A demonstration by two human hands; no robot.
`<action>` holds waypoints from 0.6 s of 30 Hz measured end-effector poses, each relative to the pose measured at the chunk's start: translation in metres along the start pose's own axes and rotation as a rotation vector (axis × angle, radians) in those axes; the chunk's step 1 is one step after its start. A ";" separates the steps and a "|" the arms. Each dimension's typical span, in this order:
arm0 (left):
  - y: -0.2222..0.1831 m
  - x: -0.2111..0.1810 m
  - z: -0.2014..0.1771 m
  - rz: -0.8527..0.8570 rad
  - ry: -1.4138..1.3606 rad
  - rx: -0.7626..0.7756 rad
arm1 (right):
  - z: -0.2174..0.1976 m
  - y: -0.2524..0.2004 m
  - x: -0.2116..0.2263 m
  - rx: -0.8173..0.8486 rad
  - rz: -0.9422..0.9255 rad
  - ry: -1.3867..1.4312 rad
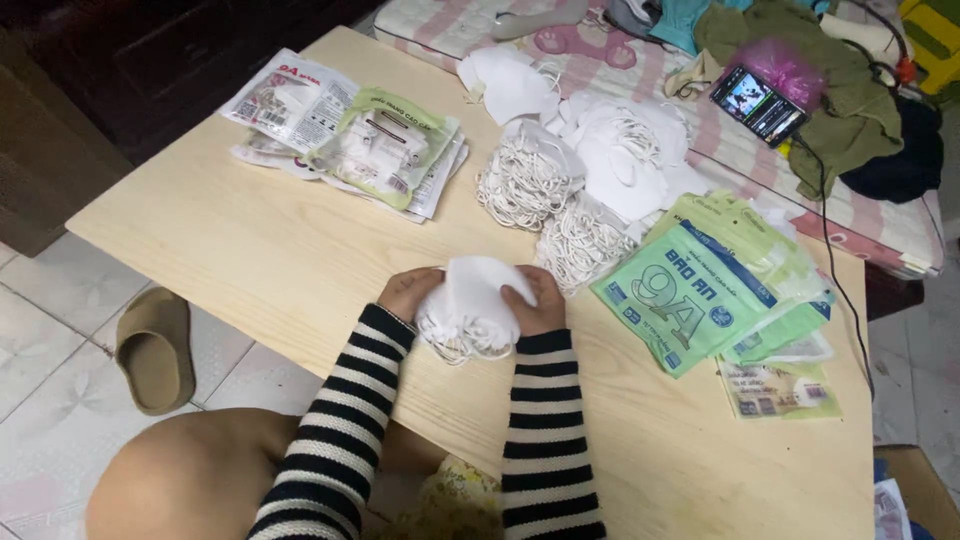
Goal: Stacking and organizing white face masks on a wooden table
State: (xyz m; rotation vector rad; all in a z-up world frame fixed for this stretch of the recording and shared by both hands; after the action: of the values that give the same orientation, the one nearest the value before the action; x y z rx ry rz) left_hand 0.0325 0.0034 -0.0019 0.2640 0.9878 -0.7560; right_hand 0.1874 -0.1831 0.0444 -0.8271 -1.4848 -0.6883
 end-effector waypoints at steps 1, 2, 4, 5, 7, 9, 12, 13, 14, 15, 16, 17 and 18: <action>0.004 0.008 -0.003 0.009 0.000 0.002 | 0.002 0.007 -0.008 0.002 -0.008 0.002; 0.007 0.019 -0.008 -0.008 -0.082 0.000 | 0.006 0.013 -0.017 0.017 -0.030 -0.048; 0.007 0.025 -0.011 -0.024 -0.165 -0.003 | 0.013 0.017 -0.026 0.034 -0.051 -0.099; 0.004 0.020 -0.009 -0.003 -0.110 -0.004 | 0.014 0.015 -0.024 0.007 -0.091 -0.208; -0.003 0.016 -0.006 0.010 -0.055 -0.003 | 0.014 0.008 -0.020 -0.024 -0.125 -0.319; -0.005 0.012 -0.004 0.011 -0.038 0.008 | 0.008 0.001 0.000 -0.155 -0.208 -0.568; 0.002 0.018 -0.006 -0.002 -0.057 -0.026 | 0.005 -0.001 0.008 -0.276 -0.467 -0.600; -0.001 0.020 -0.006 -0.002 -0.061 -0.027 | 0.003 -0.001 0.008 -0.274 -0.467 -0.604; -0.001 0.019 -0.007 -0.006 -0.075 -0.034 | -0.002 -0.002 0.012 -0.347 -0.516 -0.536; -0.001 0.018 -0.007 -0.010 -0.090 -0.041 | -0.007 -0.002 0.017 -0.420 -0.563 -0.467; 0.001 0.017 -0.008 -0.010 -0.089 -0.043 | -0.013 -0.001 0.022 -0.418 -0.562 -0.467; 0.002 0.018 -0.009 -0.015 -0.070 -0.031 | -0.025 0.000 0.025 -0.471 -0.547 -0.302; 0.002 0.019 -0.010 -0.025 -0.051 -0.021 | -0.038 -0.001 0.025 -0.521 -0.525 -0.139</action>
State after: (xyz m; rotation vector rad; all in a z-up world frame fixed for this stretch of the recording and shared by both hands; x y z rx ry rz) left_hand 0.0333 0.0010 -0.0236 0.2138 0.9518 -0.7709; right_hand 0.2078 -0.2122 0.0728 -0.8869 -1.6929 -1.4795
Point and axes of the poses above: each hand's wrist, its own y-axis towards the middle knuckle, its own z-axis out of the palm, x = y × z, the point moved 7 cm from there along y, towards the middle knuckle, and after that the axes turned 11 degrees about -y, right-handed, at the moved point
